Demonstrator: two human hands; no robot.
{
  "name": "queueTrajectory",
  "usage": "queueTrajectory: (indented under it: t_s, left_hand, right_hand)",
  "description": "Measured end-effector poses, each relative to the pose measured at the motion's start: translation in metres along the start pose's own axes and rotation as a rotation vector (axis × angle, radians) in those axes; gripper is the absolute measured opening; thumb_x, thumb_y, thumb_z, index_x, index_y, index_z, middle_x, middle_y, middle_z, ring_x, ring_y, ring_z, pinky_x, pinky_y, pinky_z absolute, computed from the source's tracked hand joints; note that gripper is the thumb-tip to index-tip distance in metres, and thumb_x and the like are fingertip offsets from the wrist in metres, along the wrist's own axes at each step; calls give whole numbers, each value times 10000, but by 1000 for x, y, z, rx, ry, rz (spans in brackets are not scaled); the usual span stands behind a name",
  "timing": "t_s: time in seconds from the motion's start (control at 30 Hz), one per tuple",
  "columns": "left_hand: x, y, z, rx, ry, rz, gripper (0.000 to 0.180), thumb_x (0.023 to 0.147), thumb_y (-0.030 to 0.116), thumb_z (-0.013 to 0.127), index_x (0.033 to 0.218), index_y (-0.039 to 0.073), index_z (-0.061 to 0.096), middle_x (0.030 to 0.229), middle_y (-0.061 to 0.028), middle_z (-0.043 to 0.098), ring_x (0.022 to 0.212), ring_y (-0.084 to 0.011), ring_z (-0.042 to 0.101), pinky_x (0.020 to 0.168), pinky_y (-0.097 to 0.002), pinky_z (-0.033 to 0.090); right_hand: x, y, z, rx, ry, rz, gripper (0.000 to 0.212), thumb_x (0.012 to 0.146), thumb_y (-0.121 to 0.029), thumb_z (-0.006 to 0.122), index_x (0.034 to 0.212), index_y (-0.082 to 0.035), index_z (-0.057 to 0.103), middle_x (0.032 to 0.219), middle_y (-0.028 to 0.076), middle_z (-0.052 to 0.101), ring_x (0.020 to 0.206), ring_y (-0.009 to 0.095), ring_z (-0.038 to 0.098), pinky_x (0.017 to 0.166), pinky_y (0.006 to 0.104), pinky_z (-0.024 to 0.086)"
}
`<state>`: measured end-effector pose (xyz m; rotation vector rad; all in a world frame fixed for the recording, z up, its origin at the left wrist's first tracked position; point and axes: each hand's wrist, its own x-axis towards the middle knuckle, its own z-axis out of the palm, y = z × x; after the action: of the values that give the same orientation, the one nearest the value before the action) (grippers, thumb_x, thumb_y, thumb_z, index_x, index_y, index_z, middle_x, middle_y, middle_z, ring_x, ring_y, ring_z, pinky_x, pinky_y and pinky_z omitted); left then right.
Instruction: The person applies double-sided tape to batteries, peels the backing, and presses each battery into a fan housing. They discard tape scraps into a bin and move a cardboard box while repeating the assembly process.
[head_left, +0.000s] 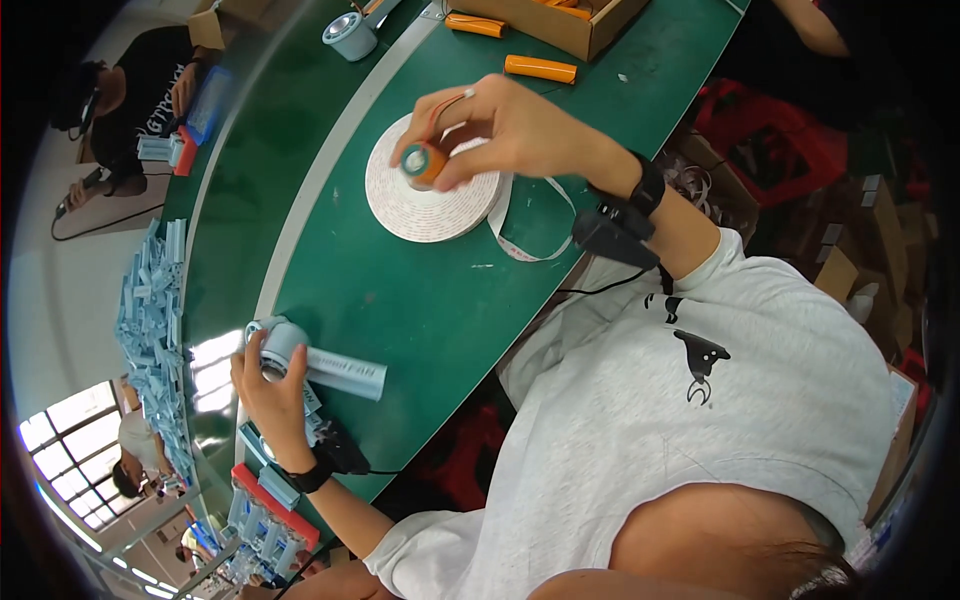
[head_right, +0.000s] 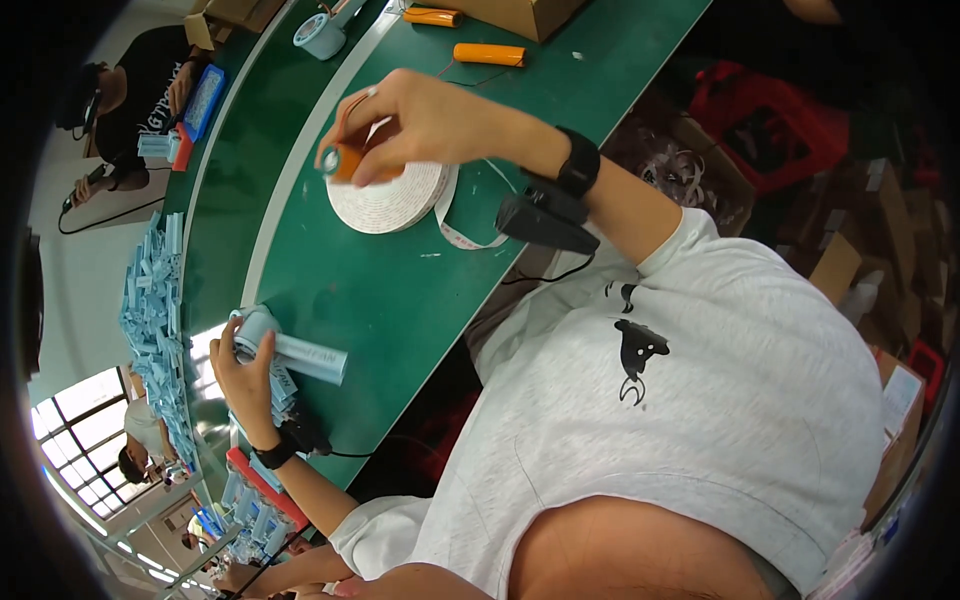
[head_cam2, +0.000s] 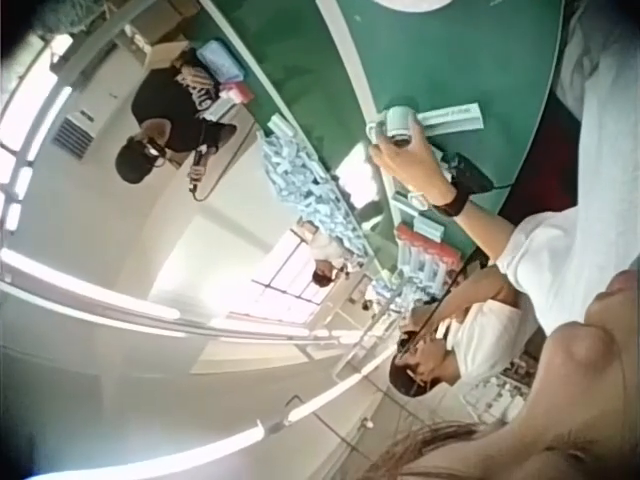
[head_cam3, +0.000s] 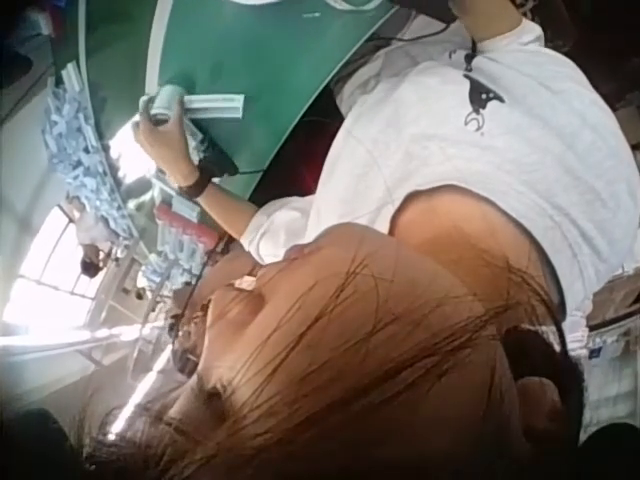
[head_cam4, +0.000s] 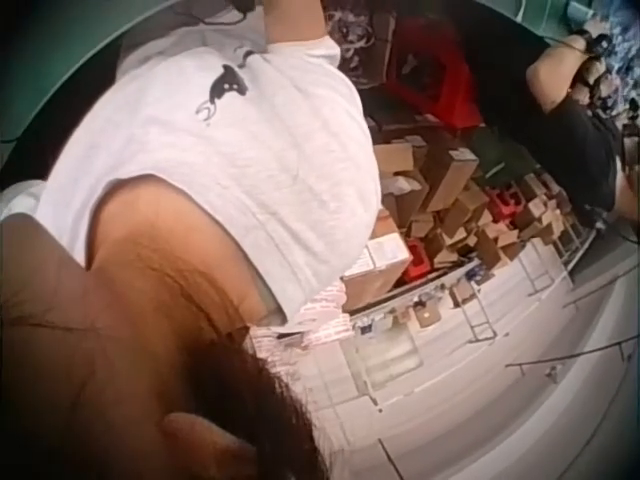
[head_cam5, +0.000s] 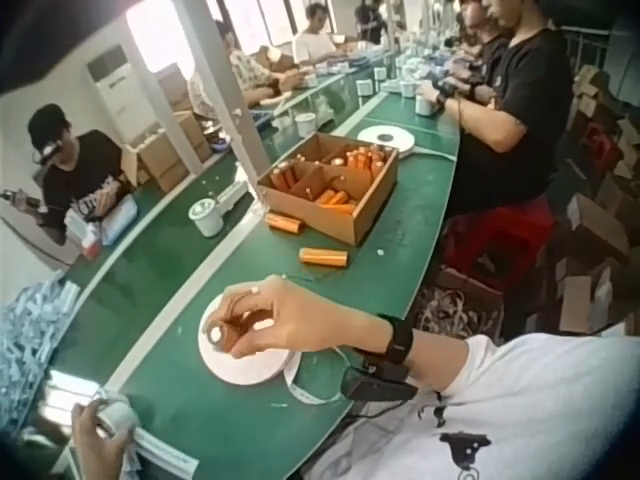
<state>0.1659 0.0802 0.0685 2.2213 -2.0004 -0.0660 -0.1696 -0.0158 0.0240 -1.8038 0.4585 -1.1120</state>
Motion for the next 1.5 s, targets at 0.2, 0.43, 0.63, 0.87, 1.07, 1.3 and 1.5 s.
queueTrajectory:
  t_s: [0.2,0.43,0.63,0.87,1.07,1.3,1.5]
  left_hand:
    - [-6,24,53,-141,-257,-284,360,753,251,643,1034,36,574,1078,-133,505,990,-300,451,868,-355,356]
    - [-44,34,42,-247,183,446,281,710,171,676,947,44,597,1176,-128,445,1146,-341,352,939,-443,288]
    - [-45,68,61,-60,127,515,234,690,120,680,891,39,589,1172,-105,460,1174,-313,357,941,-435,287]
    - [-44,63,74,-436,161,406,116,769,60,598,827,-9,525,1132,-115,480,1052,-279,458,850,-367,368]
    - [-38,68,83,-762,286,246,71,847,8,461,822,-58,466,1073,-130,479,813,-200,498,656,-273,415]
    - [-37,68,82,-672,321,271,67,856,-5,417,830,-57,450,1057,-129,474,769,-188,492,629,-271,412]
    - [-33,62,79,-879,165,172,124,791,6,526,892,-51,482,1056,-136,463,730,-213,485,626,-274,409]
  right_hand:
    - [12,-27,57,-17,-81,103,273,653,20,645,922,-7,604,853,58,585,765,130,552,692,253,479]
    - [16,-24,66,-94,-90,98,217,651,-21,650,856,-16,581,756,49,596,690,127,557,596,245,451]
    - [11,-20,73,-58,-227,-59,198,645,-28,649,814,-9,546,740,85,577,671,181,572,583,278,453]
    - [-14,-13,80,-379,-336,-143,146,657,-37,614,776,13,547,687,148,585,669,302,594,560,351,470]
    - [5,-28,86,-786,-645,-85,104,719,-24,549,809,29,543,746,166,588,671,312,594,549,364,479]
    - [23,-25,102,-757,-763,-141,118,753,-55,496,807,26,564,725,150,597,681,303,606,554,380,485]
    - [28,-5,117,-726,-799,-31,154,771,-97,476,805,-5,595,729,137,605,684,306,604,566,398,482]
